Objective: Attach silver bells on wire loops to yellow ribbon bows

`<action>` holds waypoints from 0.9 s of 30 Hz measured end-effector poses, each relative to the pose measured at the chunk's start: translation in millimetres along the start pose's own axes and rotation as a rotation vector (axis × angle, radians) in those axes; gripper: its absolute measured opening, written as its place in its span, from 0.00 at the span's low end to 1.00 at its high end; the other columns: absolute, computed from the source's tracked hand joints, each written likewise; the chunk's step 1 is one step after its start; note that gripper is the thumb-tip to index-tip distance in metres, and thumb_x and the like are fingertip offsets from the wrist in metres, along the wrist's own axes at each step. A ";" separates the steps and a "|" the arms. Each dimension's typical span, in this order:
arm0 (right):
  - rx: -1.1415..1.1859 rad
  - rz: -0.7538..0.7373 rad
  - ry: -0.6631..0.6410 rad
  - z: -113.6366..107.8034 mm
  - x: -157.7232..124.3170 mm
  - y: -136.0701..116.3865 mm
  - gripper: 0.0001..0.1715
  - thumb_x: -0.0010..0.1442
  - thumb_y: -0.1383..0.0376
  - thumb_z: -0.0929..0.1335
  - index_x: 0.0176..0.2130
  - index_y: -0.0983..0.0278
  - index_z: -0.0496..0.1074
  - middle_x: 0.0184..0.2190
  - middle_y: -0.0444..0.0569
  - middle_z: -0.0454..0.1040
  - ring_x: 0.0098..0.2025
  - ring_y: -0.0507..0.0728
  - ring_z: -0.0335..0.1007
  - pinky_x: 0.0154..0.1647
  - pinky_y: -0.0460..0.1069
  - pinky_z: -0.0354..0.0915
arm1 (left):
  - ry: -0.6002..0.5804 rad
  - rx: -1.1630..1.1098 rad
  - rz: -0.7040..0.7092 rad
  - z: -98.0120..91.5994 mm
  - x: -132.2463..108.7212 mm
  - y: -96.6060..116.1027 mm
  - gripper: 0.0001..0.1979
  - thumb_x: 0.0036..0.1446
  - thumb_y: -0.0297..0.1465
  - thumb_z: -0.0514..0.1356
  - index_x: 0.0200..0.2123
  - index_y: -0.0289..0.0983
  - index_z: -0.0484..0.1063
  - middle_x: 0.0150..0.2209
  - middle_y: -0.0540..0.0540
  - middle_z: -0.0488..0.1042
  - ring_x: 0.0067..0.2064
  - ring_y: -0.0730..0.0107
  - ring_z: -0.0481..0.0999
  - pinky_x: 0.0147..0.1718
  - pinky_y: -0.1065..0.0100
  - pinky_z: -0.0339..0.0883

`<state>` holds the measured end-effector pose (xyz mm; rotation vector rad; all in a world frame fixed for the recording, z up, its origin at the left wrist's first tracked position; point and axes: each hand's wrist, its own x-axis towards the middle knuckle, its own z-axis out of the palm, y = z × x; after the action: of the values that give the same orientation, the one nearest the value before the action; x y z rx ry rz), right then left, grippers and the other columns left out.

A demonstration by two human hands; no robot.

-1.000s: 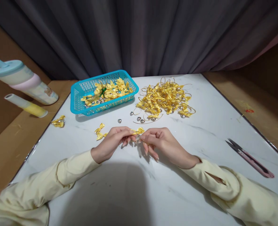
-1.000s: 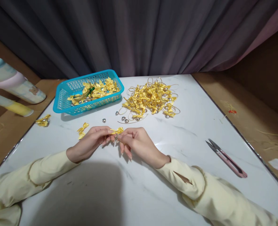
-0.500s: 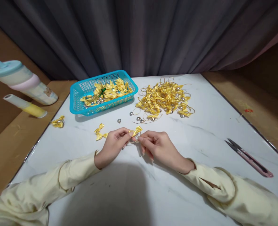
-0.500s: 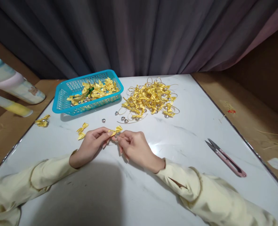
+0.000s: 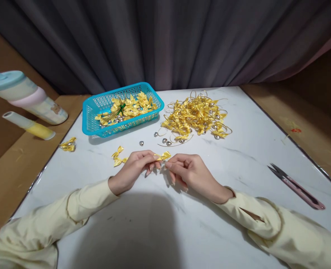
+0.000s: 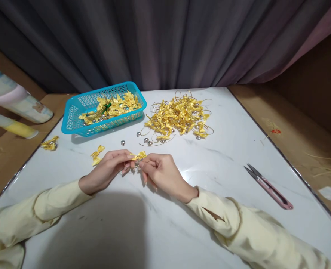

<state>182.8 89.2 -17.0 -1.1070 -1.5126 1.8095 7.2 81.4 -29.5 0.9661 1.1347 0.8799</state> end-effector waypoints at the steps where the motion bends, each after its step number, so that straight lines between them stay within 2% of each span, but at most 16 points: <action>1: 0.005 0.001 0.000 -0.1 0.0 0.4 0.14 0.56 0.59 0.65 0.25 0.67 0.67 0.14 0.41 0.67 0.10 0.44 0.52 0.12 0.41 0.51 | -0.002 0.000 -0.002 0.0 -0.1 0.4 0.10 0.52 0.32 0.59 0.22 0.32 0.70 0.22 0.48 0.70 0.23 0.78 0.61 0.20 0.74 0.54; 27: 0.116 0.025 -0.041 -1.9 1.2 2.7 0.12 0.56 0.64 0.65 0.24 0.68 0.68 0.14 0.41 0.67 0.09 0.44 0.51 0.11 0.41 0.50 | 0.008 0.007 -0.024 1.4 0.7 4.3 0.10 0.50 0.30 0.59 0.20 0.32 0.70 0.20 0.49 0.69 0.21 0.78 0.60 0.20 0.73 0.53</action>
<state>184.1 90.6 -20.0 -1.0439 -1.4030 1.9217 8.4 83.2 -25.6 0.9532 1.1546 0.8614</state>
